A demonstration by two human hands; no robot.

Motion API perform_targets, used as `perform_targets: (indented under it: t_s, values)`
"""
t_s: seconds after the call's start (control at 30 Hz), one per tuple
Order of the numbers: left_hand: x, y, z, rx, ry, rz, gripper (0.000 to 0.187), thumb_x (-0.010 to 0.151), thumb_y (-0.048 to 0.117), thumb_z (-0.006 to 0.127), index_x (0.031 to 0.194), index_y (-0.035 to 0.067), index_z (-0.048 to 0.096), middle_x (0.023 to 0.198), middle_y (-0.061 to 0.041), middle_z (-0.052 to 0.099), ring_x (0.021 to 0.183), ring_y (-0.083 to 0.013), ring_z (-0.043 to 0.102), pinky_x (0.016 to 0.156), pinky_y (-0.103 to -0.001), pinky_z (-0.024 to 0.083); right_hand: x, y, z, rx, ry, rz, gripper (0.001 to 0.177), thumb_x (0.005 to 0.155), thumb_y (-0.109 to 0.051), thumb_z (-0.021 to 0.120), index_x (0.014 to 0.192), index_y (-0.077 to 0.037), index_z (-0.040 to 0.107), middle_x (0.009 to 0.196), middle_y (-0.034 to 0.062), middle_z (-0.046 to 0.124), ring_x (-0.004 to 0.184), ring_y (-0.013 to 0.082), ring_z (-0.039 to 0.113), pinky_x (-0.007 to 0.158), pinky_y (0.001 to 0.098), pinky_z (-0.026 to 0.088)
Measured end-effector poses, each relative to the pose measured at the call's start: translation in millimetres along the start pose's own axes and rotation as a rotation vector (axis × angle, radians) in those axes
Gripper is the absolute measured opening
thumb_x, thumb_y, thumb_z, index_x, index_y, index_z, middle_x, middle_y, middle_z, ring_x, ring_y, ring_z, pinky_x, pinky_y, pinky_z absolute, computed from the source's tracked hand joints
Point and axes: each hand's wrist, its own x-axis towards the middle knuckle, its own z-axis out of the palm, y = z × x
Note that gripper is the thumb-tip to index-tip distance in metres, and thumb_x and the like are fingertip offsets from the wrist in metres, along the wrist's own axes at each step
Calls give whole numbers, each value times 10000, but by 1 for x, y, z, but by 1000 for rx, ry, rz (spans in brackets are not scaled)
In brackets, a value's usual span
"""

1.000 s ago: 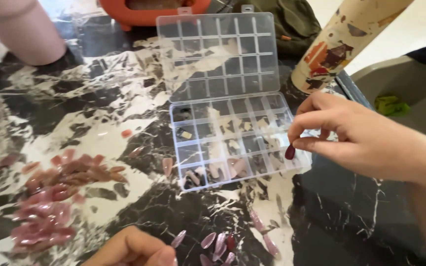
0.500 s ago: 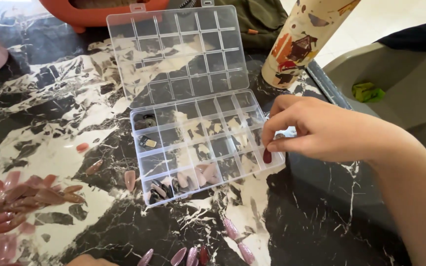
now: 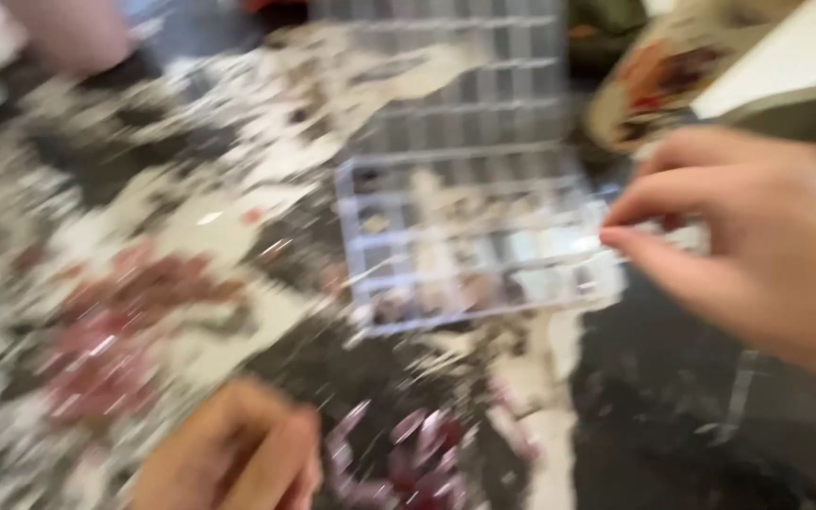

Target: Sorting artificial nails from a pile into a compartmentalized storage box

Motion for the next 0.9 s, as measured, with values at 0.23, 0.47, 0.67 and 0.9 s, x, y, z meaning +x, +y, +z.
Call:
perform_targets:
  t_s: [0.23, 0.47, 0.67, 0.9]
  values:
    - [-5, 32, 8, -358, -27, -64, 479, 1125, 250, 453, 755, -36, 556, 534, -108, 383, 370, -183, 271, 357, -332, 230, -22, -83, 34, 292, 110, -437, 70, 861, -111, 742, 903, -98, 796, 833, 20, 737, 708, 182, 646, 641, 325, 508]
    - [-7, 34, 6, -385, -77, -47, 473, 1098, 312, 458, 794, -25, 592, 567, -79, 399, 433, -151, 298, 383, -290, 268, -38, -95, 61, 357, -113, -670, 150, 885, -161, 681, 987, -156, 791, 923, -30, 789, 872, 172, 703, 764, 318, 631]
    - [-7, 32, 7, -419, -79, -38, 472, 1084, 318, 476, 794, -32, 603, 567, -82, 382, 451, -141, 307, 392, -280, 246, -41, -99, 67, 390, -302, -725, 292, 990, -175, 527, 1183, -101, 733, 1104, 50, 749, 956, 255, 630, 707, 407, 582]
    - [-7, 32, 6, -393, -80, -47, 465, 1088, 315, 472, 794, -20, 607, 585, -79, 379, 463, -146, 304, 399, -285, 254, -45, -90, 59, 311, -130, -665, 181, 931, -196, 591, 949, -153, 766, 883, 7, 753, 728, 239, 639, 629, 372, 548]
